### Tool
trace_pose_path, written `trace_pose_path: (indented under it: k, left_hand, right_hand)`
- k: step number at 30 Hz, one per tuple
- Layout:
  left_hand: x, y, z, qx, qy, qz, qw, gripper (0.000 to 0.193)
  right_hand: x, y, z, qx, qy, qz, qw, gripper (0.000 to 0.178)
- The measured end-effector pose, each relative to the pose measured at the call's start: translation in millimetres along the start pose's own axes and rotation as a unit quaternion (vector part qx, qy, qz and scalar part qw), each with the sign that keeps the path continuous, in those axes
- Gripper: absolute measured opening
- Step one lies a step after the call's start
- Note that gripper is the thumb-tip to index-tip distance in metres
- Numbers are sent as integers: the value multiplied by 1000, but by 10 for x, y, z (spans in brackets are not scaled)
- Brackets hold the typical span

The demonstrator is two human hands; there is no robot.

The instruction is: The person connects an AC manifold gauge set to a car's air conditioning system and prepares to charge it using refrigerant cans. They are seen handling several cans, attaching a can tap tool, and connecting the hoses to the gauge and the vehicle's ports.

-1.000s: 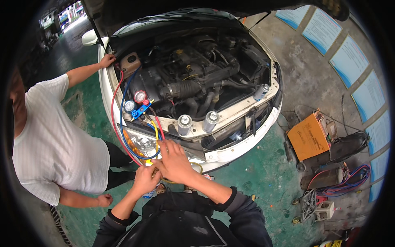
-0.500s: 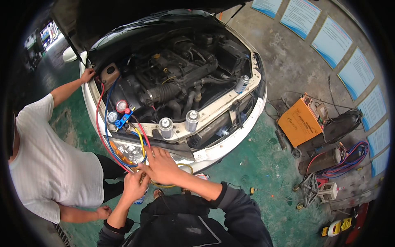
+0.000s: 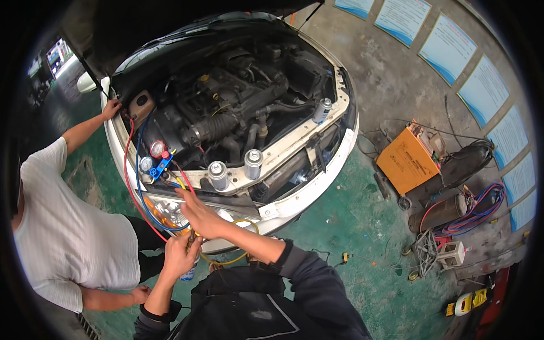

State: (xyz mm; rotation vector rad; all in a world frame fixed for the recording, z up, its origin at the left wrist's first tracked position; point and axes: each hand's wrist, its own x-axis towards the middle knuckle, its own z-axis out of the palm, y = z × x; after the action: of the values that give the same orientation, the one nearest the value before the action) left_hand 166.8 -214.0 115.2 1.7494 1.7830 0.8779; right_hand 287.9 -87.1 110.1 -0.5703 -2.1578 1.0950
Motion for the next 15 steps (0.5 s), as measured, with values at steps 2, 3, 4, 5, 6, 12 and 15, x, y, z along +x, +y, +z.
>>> trace_pose_path:
  k: [2,3,4,5,6,12,15]
  left_hand:
    - [-1,-20,33,-35,-26,-15,999,11]
    - [-18,-101,90,3,-17,7,1000,15]
    - [-44,-193,134,40,-6,26,999,20]
    - [-87,-263,136,75,76,116,987,21]
    - [-125,-345,89,78,79,111,988,21]
    - [-26,-18,-141,55,13,-15,998,19]
    - [-52,-68,23,41,-3,0,999,20]
  right_hand:
    - [220,-26,-8,292,-214,229,904,74]
    - [314,-68,22,239,-333,183,894,91]
    - [325,-263,9,240,-334,182,893,91]
    - [298,-570,-24,71,-365,121,920,81]
    - [249,-737,-37,-100,-383,53,917,71]
    - [-206,-130,35,-238,-11,37,971,70]
    - [85,-98,-21,101,-123,184,970,78]
